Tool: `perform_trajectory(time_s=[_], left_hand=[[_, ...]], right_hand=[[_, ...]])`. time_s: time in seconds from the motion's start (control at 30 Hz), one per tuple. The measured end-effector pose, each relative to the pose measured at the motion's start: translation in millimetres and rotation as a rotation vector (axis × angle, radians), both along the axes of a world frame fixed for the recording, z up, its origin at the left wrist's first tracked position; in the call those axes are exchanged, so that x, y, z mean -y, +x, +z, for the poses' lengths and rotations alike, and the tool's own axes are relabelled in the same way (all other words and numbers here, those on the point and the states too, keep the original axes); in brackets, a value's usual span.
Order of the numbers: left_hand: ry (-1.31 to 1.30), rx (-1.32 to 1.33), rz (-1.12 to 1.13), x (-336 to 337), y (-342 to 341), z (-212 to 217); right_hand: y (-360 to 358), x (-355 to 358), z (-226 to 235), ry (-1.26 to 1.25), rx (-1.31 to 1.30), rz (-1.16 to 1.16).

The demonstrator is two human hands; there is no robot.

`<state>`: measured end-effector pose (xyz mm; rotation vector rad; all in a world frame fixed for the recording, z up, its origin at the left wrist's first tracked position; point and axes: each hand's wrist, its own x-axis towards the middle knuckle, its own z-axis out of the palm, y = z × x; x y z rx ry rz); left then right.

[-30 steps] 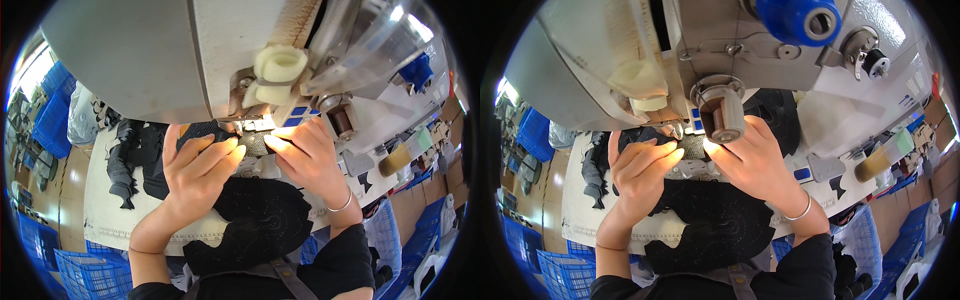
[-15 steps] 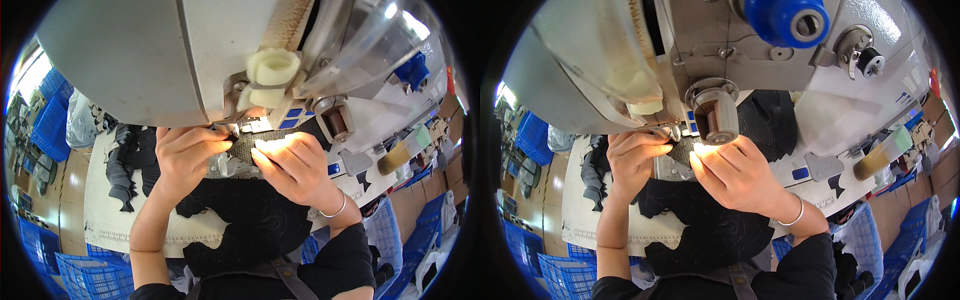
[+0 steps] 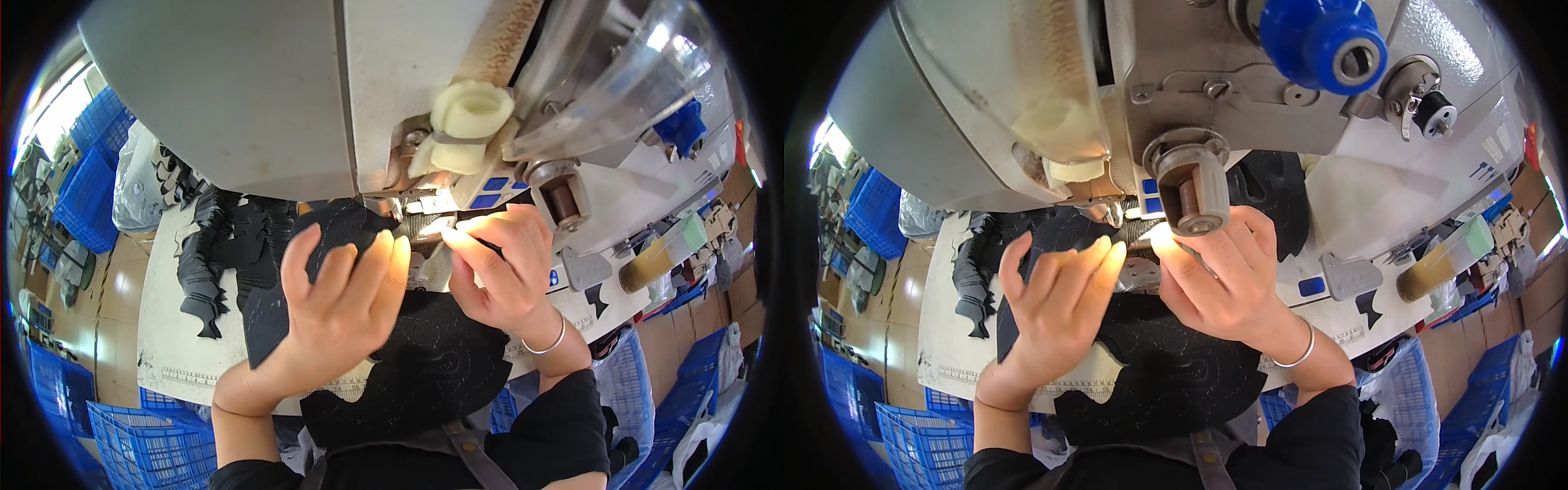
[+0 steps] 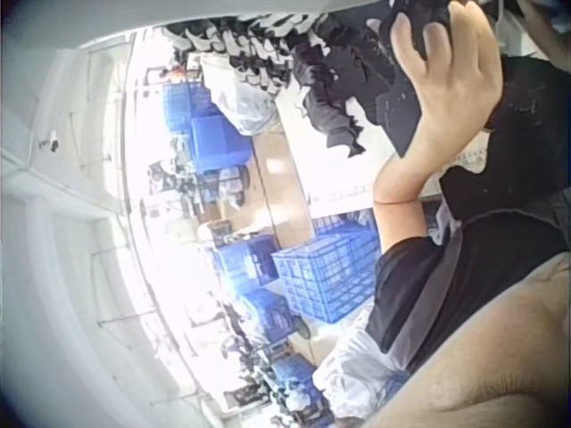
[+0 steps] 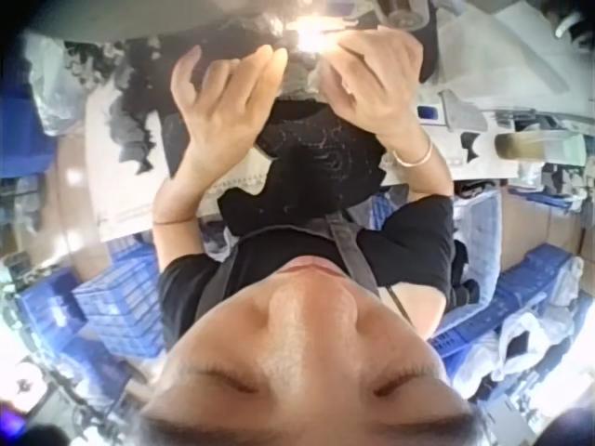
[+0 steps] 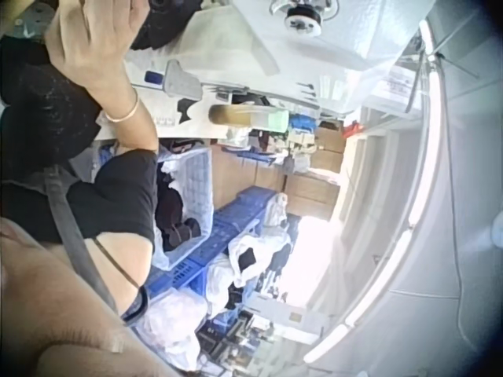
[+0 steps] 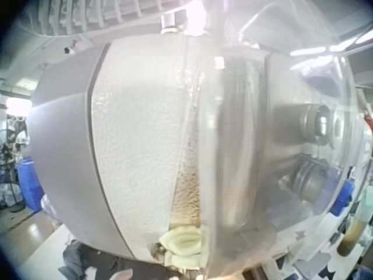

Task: The person picks up fabric pieces, positions them onto shoe upper panels, and stitches them together using a sewing machine.

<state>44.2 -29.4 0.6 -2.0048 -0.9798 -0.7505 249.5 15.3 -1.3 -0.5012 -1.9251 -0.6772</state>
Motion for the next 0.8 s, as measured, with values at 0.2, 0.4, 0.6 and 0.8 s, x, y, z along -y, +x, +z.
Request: perform_trajectory(time_s=[0.2, 0.4, 0.6, 0.8], left_hand=[[-0.087, 0.269, -0.197, -32.7, -16.1, -2.5], [-0.078, 0.343, -0.327, -48.3, -22.3, -2.8], [0.022, 0.474, -0.286, -69.7, -45.1, -5.0], [-0.036, 0.457, -0.171, -66.2, -58.3, -3.3]], right_hand=[[12.3, -11.1, 1.1, -0.092, -0.1, -0.035], [30.6, -65.6, 8.4, -0.461, -0.057, -0.11], [9.6, -169.2, -56.2, -1.035, -0.808, 0.741], [35.8, -87.9, -36.8, -0.105, 0.056, -0.487]])
